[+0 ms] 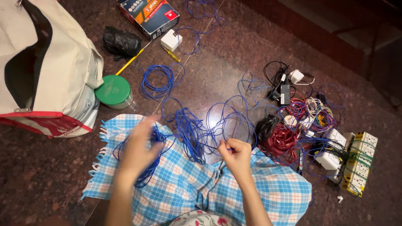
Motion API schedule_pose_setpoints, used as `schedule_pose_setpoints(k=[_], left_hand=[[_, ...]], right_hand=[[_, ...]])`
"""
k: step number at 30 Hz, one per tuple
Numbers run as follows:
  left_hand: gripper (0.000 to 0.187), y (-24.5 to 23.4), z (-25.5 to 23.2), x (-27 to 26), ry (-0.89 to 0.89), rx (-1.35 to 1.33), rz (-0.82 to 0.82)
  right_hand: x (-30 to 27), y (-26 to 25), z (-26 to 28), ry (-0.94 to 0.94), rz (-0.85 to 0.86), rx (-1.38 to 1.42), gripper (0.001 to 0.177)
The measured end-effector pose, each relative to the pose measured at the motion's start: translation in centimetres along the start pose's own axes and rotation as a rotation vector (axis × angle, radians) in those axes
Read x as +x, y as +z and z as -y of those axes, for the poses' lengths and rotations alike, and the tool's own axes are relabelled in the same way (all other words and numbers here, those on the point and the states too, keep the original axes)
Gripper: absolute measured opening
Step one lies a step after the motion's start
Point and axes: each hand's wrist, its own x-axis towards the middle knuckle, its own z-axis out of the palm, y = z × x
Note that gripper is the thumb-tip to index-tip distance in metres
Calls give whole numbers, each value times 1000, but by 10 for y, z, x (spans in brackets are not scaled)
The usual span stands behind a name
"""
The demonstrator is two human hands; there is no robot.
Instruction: The person untangles and separates individual blue wires from a large coiled bunch by hand while sitting on the floor.
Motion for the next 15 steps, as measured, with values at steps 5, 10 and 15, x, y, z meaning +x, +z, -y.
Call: schedule_pose_setpoints(k=[5, 10, 15], left_hand=[[59, 90, -30, 11, 252, 316, 45], [23, 76, -3, 21, 27, 490, -262], [56, 10, -13, 13, 35, 336, -338]], right_hand=[[-8, -14, 17, -116, -34, 4, 39], [-3, -52, 3, -135, -244, -90, 36], [-2, -65, -1, -162, -319, -108, 37]])
